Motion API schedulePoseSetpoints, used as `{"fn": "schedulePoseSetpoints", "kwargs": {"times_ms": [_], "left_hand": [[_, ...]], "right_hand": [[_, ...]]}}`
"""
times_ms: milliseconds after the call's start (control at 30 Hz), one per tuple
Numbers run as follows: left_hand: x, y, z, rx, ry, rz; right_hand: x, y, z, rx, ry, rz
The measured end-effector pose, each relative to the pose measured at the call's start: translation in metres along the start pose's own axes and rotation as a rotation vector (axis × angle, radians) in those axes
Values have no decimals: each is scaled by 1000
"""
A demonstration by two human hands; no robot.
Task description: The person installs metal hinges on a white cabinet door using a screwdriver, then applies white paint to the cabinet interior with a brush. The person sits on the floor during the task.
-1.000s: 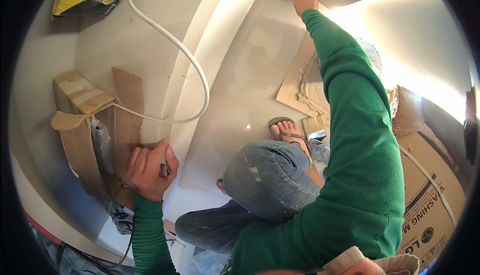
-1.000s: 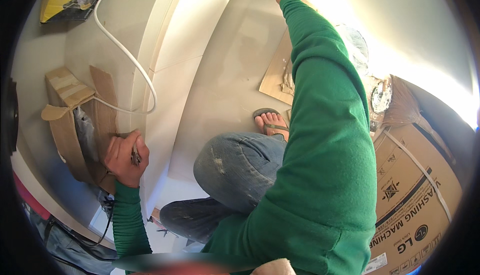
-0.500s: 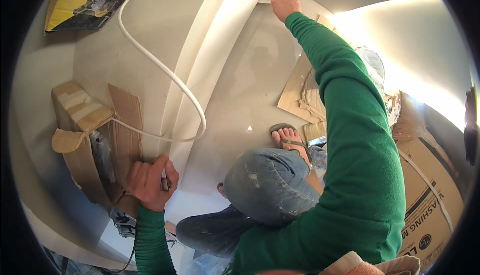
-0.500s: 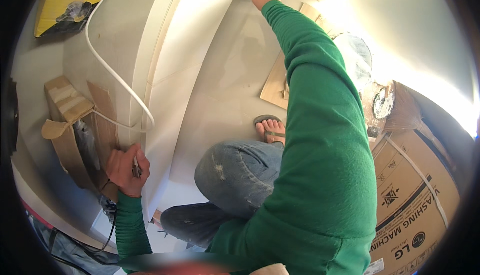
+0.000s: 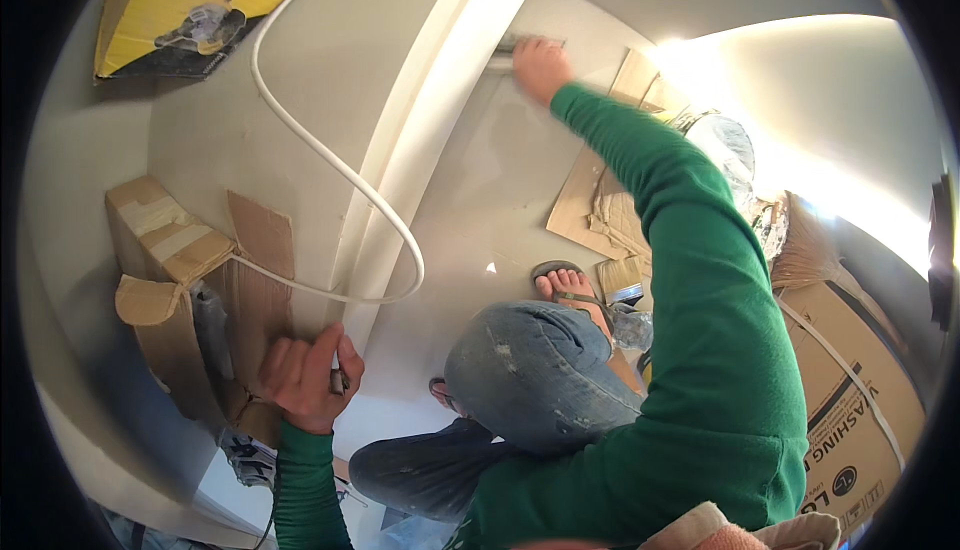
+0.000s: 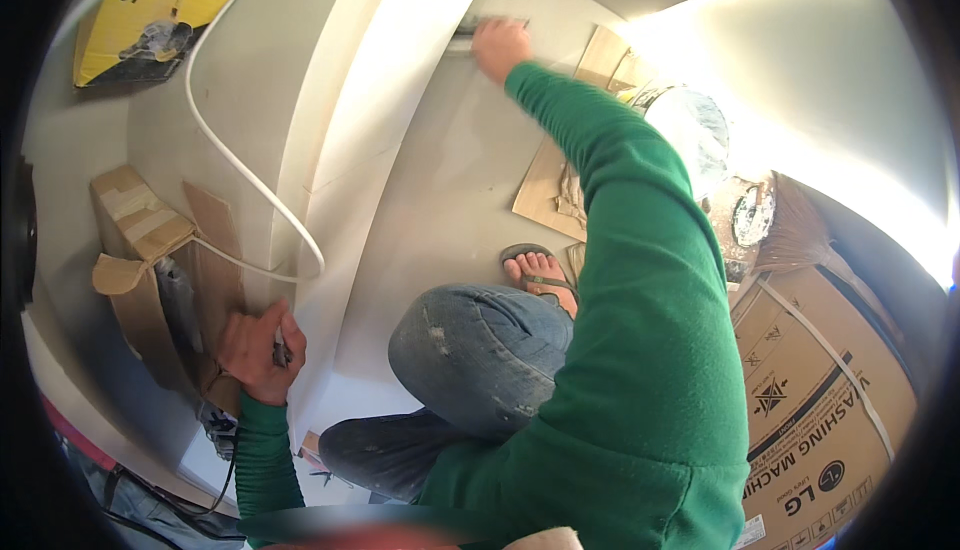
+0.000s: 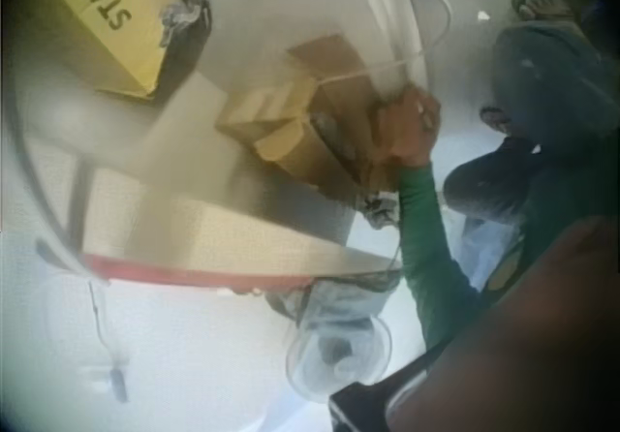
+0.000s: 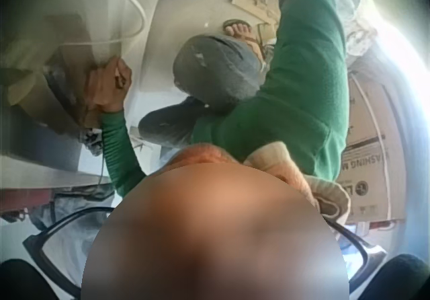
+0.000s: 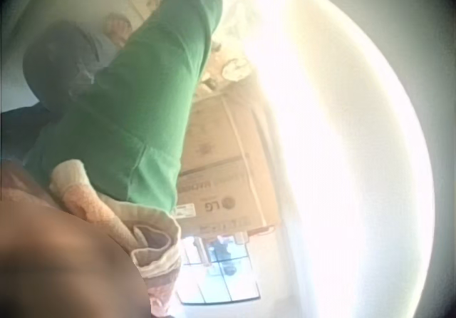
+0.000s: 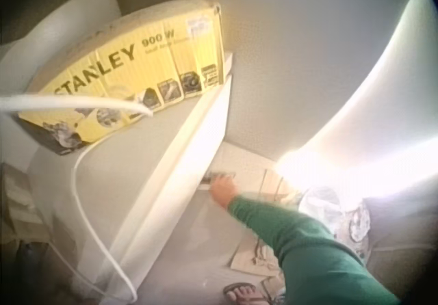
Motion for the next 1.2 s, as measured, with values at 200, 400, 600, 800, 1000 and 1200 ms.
{"fn": "schedulePoseSetpoints", "kwargs": {"times_ms": [200, 400, 600, 800, 1000, 1200], "left_hand": [[1, 0, 0, -15, -14, -15], [0, -3, -1, -22, -17, -5], [3, 0, -3, 17, -30, -2], [4, 0, -5, 21, -62, -71], [3, -1, -6, 21, -27, -118], [6, -2, -11, 6, 34, -199]], "right_hand": [[-2, -36, 41, 119, -36, 117], [-4, 10, -170, -416, 19, 97], [4, -50, -46, -387, -21, -94], [27, -120, 57, -217, -47, 67], [-5, -56, -121, -716, 190, 164], [4, -173, 137, -54, 218, 131]]}}
Point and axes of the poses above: each hand's wrist, its own y-axis towards the middle knuckle, its own x-axis out of the back of the hand, z = x × y, the point moved 8 cm from there along y, towards the middle knuckle, and after that the axes turned 11 degrees about y, right-handed, at the moved point
